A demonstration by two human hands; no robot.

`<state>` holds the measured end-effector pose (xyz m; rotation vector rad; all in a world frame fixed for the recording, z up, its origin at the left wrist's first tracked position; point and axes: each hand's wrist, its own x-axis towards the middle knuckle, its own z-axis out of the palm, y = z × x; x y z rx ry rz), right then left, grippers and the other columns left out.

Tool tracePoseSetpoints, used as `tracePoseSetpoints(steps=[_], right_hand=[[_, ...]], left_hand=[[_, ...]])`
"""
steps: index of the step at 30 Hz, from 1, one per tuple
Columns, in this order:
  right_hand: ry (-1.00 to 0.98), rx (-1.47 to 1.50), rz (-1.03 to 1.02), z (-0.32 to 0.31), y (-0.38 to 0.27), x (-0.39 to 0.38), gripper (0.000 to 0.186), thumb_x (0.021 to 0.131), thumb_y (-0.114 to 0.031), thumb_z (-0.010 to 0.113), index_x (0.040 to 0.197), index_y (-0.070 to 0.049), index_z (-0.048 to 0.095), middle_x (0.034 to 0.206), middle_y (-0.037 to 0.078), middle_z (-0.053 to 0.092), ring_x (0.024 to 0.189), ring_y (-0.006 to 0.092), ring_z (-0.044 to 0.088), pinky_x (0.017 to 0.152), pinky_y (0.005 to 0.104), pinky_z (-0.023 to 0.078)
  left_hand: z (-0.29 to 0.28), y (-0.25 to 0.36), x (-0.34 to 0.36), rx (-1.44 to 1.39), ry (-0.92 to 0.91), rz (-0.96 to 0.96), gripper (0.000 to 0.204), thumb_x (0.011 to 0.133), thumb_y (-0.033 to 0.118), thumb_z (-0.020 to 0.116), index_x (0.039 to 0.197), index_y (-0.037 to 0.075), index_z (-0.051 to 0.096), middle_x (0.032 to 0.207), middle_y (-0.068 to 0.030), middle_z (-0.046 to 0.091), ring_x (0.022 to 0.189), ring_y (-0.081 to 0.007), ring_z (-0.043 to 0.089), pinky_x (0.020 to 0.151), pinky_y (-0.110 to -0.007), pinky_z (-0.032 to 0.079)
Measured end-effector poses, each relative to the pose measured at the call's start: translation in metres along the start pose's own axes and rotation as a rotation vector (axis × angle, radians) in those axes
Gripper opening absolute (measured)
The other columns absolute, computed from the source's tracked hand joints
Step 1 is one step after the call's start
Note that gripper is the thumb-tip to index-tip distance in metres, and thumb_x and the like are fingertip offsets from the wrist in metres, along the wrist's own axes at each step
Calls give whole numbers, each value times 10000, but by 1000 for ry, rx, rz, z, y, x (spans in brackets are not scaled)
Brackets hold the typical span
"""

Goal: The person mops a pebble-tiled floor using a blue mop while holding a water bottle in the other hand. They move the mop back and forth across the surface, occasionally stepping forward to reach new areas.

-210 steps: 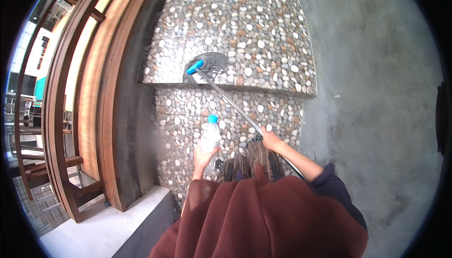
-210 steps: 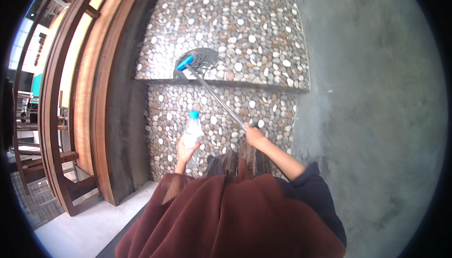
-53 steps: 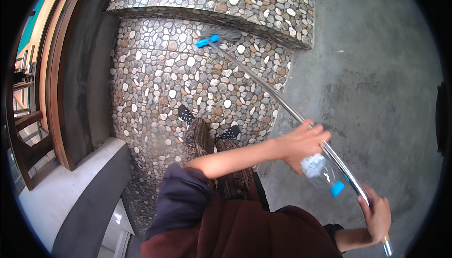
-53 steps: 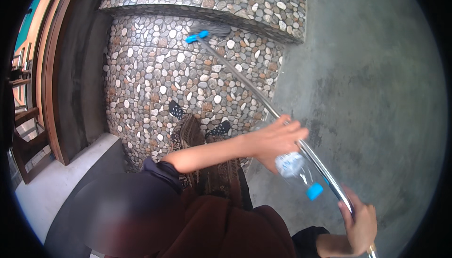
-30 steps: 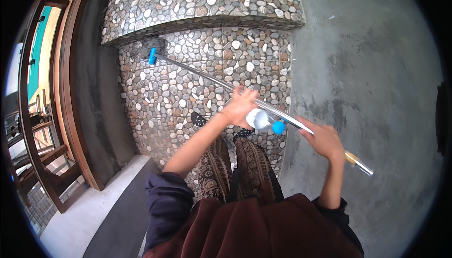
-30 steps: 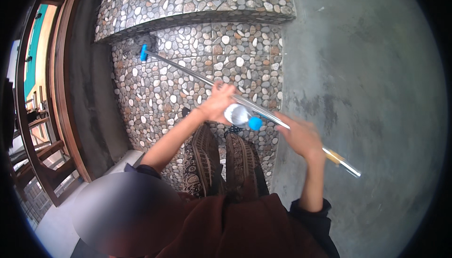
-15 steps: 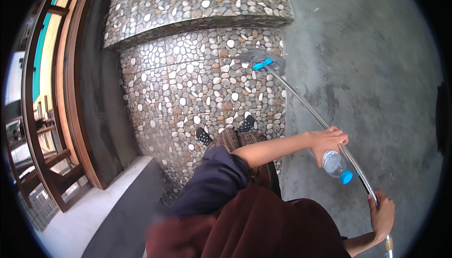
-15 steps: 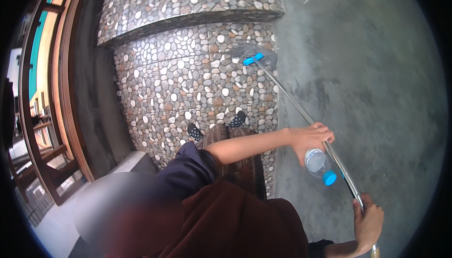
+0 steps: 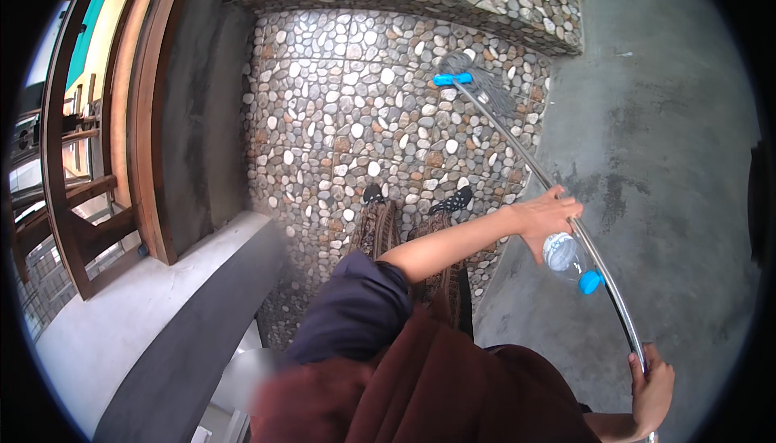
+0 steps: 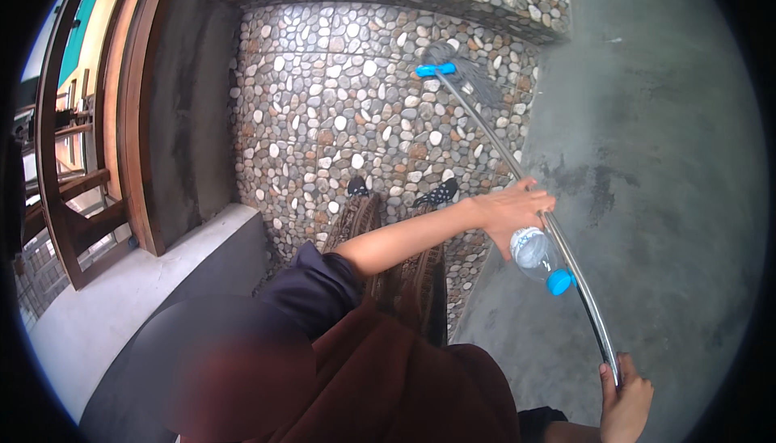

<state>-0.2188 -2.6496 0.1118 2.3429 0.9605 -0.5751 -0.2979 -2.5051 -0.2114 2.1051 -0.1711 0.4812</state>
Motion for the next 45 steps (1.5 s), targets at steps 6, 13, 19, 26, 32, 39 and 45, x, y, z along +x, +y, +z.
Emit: tracePoseSetpoints(steps=[6, 13, 19, 26, 32, 39, 45], right_hand=[[-49, 55, -255, 3, -63, 44, 220, 756, -244, 592, 795, -33, 546, 510, 165, 456, 477, 347, 443, 494, 379, 346], [-285, 253, -621, 105, -186, 136, 228, 753, -280, 564, 833, -80, 492, 611, 141, 524, 619, 329, 524, 566, 399, 383], [-308, 348, -629, 184, -256, 140, 301, 794, -343, 525, 869, -57, 473, 680, 149, 562, 688, 335, 549, 602, 410, 400], [-388, 396, -589, 213, -237, 147, 362, 815, -420, 482, 896, -67, 486, 686, 138, 570, 705, 322, 565, 619, 402, 414], [-521, 355, -569, 267, -237, 128, 362, 829, -411, 449, 930, -64, 468, 769, 168, 588, 758, 342, 565, 669, 443, 418], [-569, 424, -577, 296, -239, 100, 350, 830, -382, 453, 910, -42, 465, 787, 186, 589, 799, 364, 555, 691, 451, 418], [-528, 443, -567, 285, -243, 101, 352, 833, -402, 447, 956, -74, 483, 748, 155, 600, 757, 348, 572, 673, 442, 431]], left_hand=[[-47, -1, -96, 78, 120, -300, 551, 365, 360, 774, 831, 102, 634, 992, -88, 420, 1014, -230, 401, 939, -510, 198], [-85, -52, -256, 334, -190, -715, 689, 368, 402, 777, 970, 109, 613, 1072, -127, 391, 1089, -272, 342, 990, -548, 117], [-100, -64, -326, 428, -403, -912, 723, 355, 398, 784, 981, 89, 598, 1125, -139, 345, 1155, -321, 282, 979, -608, 145], [-106, -29, -332, 152, -132, -768, 707, 416, 246, 778, 1074, 125, 551, 1335, -139, 284, 1268, -358, 167, 991, -516, 256], [-126, -15, -310, -145, -257, -1098, 638, 485, 398, 743, 1017, 99, 560, 865, -132, 629, 782, -283, 606, 768, -352, 468], [-114, -59, -241, 179, -583, -1179, 624, 489, 557, 679, 794, 14, 630, 709, -170, 617, 666, -293, 602, 643, -355, 481], [-124, -87, -238, 440, -694, -1247, 757, 481, 684, 612, 796, -4, 630, 714, -162, 616, 680, -271, 610, 633, -354, 488]])
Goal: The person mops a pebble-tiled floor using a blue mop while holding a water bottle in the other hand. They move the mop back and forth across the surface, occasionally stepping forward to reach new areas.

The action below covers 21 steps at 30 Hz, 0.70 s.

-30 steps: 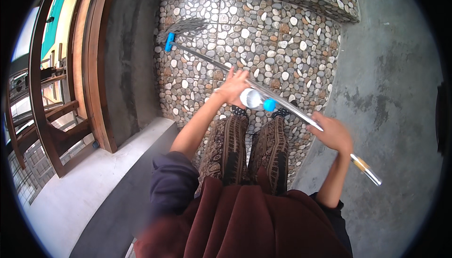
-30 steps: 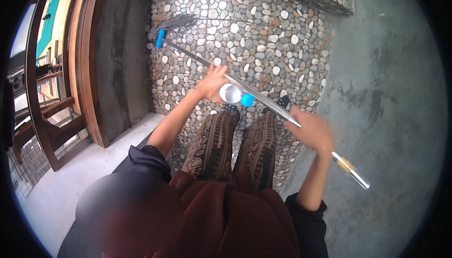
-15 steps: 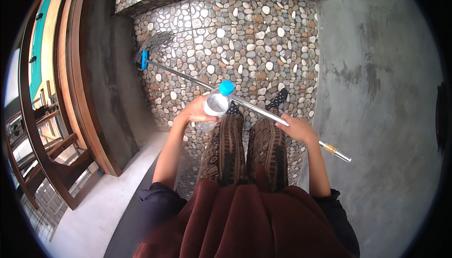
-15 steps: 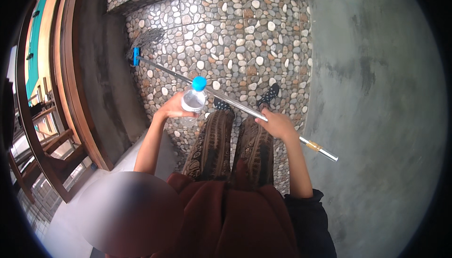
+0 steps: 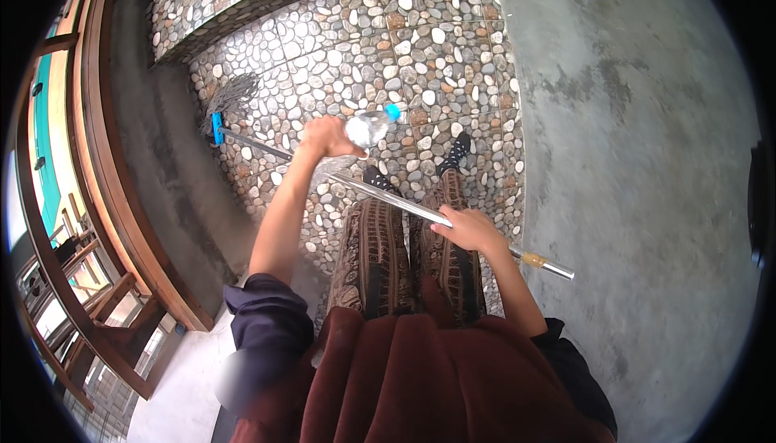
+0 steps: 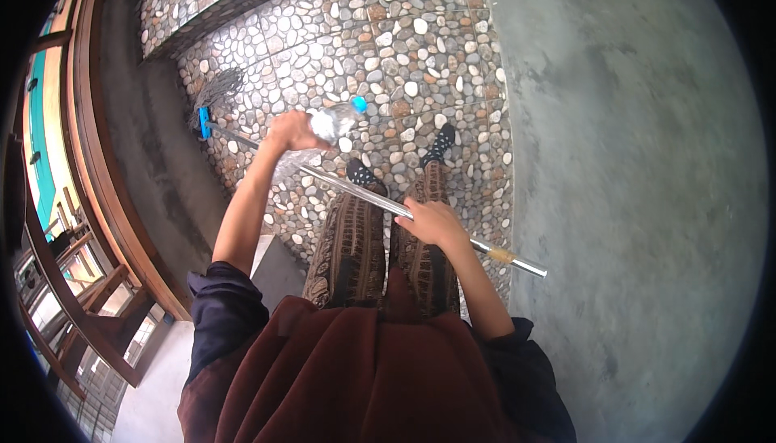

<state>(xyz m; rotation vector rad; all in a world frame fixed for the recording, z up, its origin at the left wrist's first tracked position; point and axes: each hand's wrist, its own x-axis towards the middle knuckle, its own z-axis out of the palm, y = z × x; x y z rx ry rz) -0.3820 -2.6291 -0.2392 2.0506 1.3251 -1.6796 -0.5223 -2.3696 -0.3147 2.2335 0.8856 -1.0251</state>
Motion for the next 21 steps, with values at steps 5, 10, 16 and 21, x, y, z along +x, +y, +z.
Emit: tracePoseSetpoints(steps=[5, 10, 16, 21], right_hand=[[20, -47, -42, -15, -3, 5, 355, 832, -419, 444, 977, -102, 511, 732, 144, 602, 749, 326, 580, 687, 428, 437], [95, -29, -37, -34, -8, 8, 316, 832, -401, 470, 938, -109, 528, 705, 130, 584, 730, 300, 576, 673, 412, 431], [175, -9, -23, -60, -29, 8, 379, 834, -329, 493, 1173, -160, 483, 768, 137, 603, 752, 296, 577, 722, 381, 447], [180, -175, -96, -87, -40, 9, 370, 840, -353, 471, 1203, -284, 451, 770, 125, 607, 763, 286, 579, 729, 392, 443]], left_hand=[[20, -60, -23, -40, 80, -126, 721, 477, 629, 664, 845, 10, 622, 795, -180, 620, 755, -288, 609, 688, -356, 476], [59, -134, -89, -135, 201, -405, 660, 469, 591, 699, 769, 6, 640, 783, -173, 628, 769, -300, 612, 710, -365, 478], [126, -164, -142, -339, 564, -775, 690, 530, 511, 712, 1023, 65, 524, 838, -173, 621, 796, -332, 602, 707, -422, 470], [156, -135, -121, -606, 751, -461, 604, 510, 288, 779, 1019, 64, 544, 1093, -179, 533, 987, -297, 537, 824, -382, 436]])
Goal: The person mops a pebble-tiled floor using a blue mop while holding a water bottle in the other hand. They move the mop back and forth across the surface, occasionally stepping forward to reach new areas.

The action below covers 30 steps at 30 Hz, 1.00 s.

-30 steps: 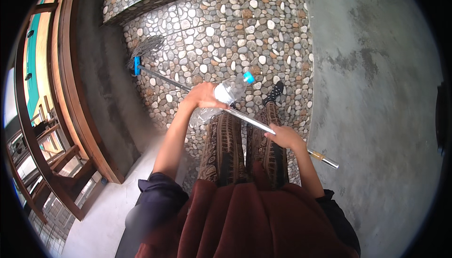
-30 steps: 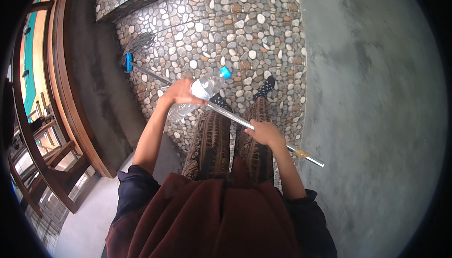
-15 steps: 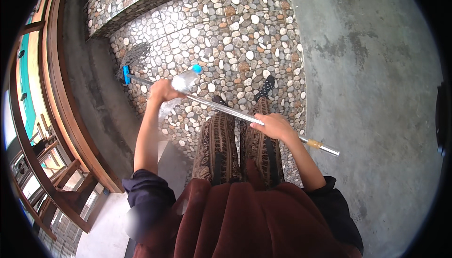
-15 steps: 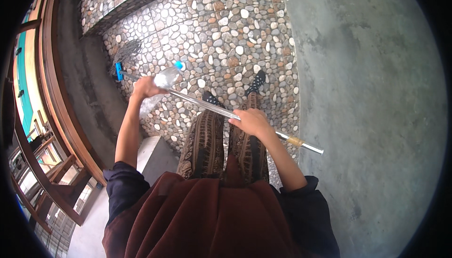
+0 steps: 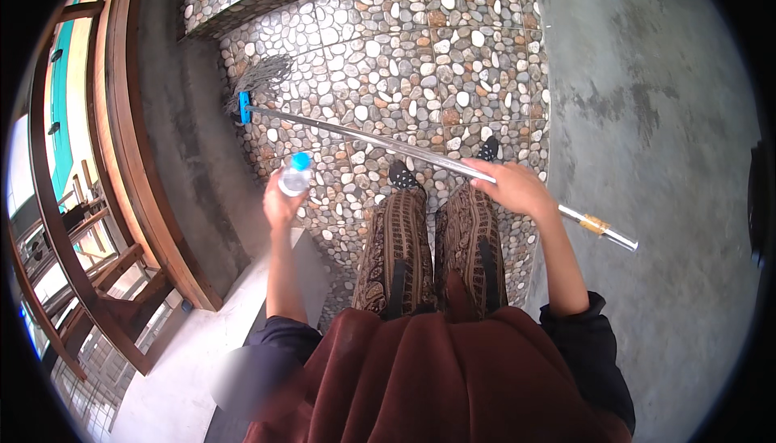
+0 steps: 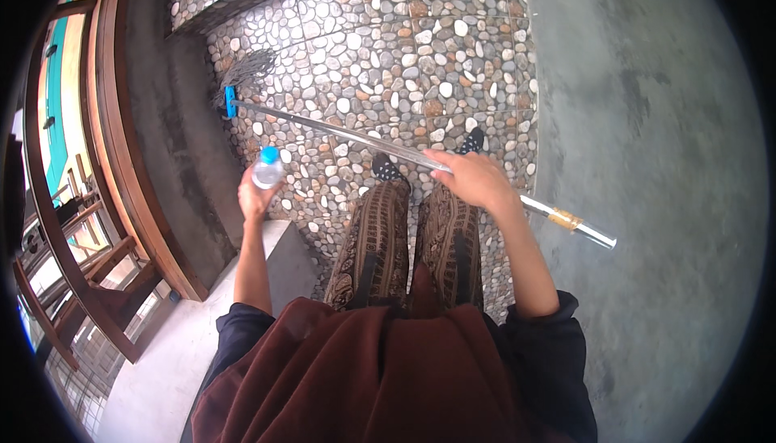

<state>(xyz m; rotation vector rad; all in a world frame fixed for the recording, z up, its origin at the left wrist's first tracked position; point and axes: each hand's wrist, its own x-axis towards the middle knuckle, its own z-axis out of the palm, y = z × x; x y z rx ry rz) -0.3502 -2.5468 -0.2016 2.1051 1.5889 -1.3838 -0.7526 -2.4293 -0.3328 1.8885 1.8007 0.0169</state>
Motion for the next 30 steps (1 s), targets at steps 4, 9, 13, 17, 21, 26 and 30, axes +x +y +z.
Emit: tracePoseSetpoints(steps=[4, 9, 13, 17, 21, 26, 30], right_hand=[[-68, 42, 34, -21, 21, 3, 387, 834, -379, 464, 1205, -269, 450, 836, 107, 615, 801, 295, 572, 752, 374, 436], [-47, 105, 29, -39, 65, -39, 400, 824, -361, 492, 1210, -264, 449, 1048, 90, 575, 938, 281, 544, 812, 339, 417], [-62, -19, 308, -81, 79, -127, 387, 812, -302, 525, 1190, -233, 473, 1050, 101, 570, 894, 278, 564, 776, 341, 425], [-28, -102, 607, -122, 63, -223, 377, 784, -289, 564, 1137, -162, 527, 966, 121, 594, 719, 280, 581, 684, 314, 433], [171, -204, 524, -135, 36, -297, 390, 777, -273, 577, 1110, -73, 540, 875, 144, 613, 515, 209, 468, 544, 281, 394], [42, 166, 915, -163, 9, -305, 392, 765, -229, 603, 1102, -39, 537, 660, 65, 587, 507, 130, 459, 526, 257, 389], [-107, 150, 823, -164, 3, -257, 381, 748, -195, 616, 1092, -48, 546, 630, 66, 535, 562, 107, 497, 550, 250, 408]], left_hand=[[40, 51, 11, 150, -107, 401, 626, 428, 331, 790, 987, 113, 610, 1378, -132, 196, 1262, -370, 174, 1038, -392, 205], [88, 147, 26, 261, -389, 654, 664, 420, 382, 784, 1021, 164, 605, 1371, -123, 193, 1270, -377, 114, 1024, -529, 109], [117, 224, 7, 278, -605, 886, 747, 409, 393, 784, 1092, 192, 558, 1293, -87, 288, 1254, -368, 150, 990, -613, 75], [131, 299, -47, -128, -576, 1038, 705, 390, 384, 770, 1032, 166, 576, 1119, -102, 370, 1172, -346, 262, 935, -679, 86], [135, 362, -78, -340, -518, 1193, 595, 371, 371, 756, 905, 149, 617, 1013, -102, 381, 1053, -297, 340, 922, -676, 127], [127, 369, -87, -424, -561, 1293, 570, 378, 365, 755, 881, 132, 625, 988, -100, 384, 1016, -282, 359, 937, -647, 156], [111, 308, -83, -334, -604, 1143, 574, 403, 362, 763, 901, 120, 612, 986, -107, 388, 1007, -280, 374, 944, -634, 154]])
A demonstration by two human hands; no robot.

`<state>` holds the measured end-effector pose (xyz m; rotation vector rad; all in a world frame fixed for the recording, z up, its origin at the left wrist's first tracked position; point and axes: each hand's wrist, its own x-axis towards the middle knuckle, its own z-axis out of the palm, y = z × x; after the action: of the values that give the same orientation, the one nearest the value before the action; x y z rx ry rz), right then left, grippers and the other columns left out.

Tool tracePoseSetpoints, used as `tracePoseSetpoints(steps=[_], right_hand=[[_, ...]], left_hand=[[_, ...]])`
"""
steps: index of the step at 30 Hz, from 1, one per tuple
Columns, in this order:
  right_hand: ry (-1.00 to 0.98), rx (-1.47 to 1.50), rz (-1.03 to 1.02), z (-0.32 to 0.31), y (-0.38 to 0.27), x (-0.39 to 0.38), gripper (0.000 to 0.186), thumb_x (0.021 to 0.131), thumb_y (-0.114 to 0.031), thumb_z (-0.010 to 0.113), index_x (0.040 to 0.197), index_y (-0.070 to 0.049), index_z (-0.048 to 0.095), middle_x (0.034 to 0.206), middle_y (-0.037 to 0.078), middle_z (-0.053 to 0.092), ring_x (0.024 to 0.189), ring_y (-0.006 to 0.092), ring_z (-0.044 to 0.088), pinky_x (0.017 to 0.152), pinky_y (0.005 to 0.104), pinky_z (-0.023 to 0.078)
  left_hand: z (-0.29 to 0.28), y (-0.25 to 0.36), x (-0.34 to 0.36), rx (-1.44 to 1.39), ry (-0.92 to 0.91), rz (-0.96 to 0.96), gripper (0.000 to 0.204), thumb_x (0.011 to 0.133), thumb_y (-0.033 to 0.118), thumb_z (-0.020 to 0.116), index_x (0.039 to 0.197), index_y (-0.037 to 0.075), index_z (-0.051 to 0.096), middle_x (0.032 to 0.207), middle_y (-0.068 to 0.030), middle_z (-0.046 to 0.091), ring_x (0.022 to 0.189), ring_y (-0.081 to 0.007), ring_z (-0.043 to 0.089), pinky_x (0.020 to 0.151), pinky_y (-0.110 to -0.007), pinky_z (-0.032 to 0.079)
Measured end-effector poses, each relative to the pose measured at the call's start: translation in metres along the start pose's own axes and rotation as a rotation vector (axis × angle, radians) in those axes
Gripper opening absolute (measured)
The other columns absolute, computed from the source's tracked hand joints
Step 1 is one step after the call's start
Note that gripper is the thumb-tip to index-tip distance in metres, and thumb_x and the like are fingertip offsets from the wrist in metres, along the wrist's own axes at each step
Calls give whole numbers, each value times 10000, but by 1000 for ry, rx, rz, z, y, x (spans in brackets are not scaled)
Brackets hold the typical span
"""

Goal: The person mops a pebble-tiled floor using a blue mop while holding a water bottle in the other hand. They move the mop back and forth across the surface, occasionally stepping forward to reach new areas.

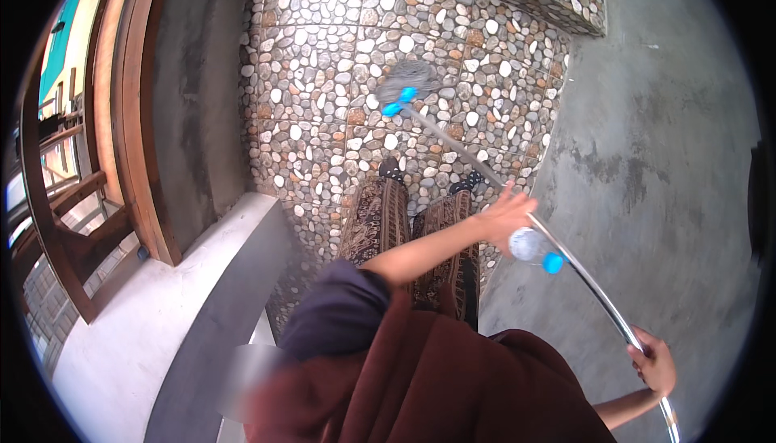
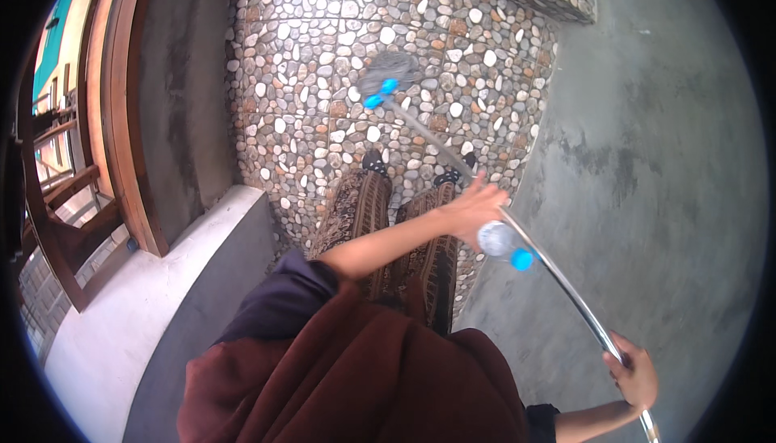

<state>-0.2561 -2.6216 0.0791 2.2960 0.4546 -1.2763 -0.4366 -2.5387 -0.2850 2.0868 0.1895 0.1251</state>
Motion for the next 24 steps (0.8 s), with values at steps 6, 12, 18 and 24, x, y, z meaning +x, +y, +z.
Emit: tracePoseSetpoints(steps=[6, 12, 18, 24], right_hand=[[160, -296, -534, 77, -87, 80, 317, 770, -298, 572, 1073, -205, 570, 818, 124, 610, 761, 323, 568, 681, 378, 444], [160, -315, -765, 145, -179, 129, 302, 810, -308, 520, 1095, -211, 549, 719, 138, 592, 710, 322, 568, 656, 401, 439], [126, -202, -791, 154, -118, 149, 315, 828, -316, 496, 1122, -211, 533, 799, 136, 607, 749, 330, 567, 680, 403, 441], [180, -39, -424, 115, 61, 128, 322, 793, -245, 569, 1104, -164, 558, 905, 120, 608, 797, 258, 574, 713, 313, 435]], left_hand=[[-27, -79, -131, 109, 3, -422, 756, 342, 430, 787, 997, 122, 566, 996, -104, 398, 983, -271, 389, 994, -523, 102], [-57, -149, -229, 355, -181, -764, 854, 398, 433, 749, 1125, 76, 478, 1133, -170, 341, 1124, -338, 305, 976, -589, 144], [-23, -129, -200, 381, -70, -794, 835, 384, 442, 753, 1093, 76, 508, 1085, -145, 361, 1092, -326, 330, 952, -597, 176], [68, -38, -60, 213, 51, -375, 605, 387, 368, 764, 953, 203, 626, 1011, -141, 371, 1022, -335, 340, 900, -670, 109]])
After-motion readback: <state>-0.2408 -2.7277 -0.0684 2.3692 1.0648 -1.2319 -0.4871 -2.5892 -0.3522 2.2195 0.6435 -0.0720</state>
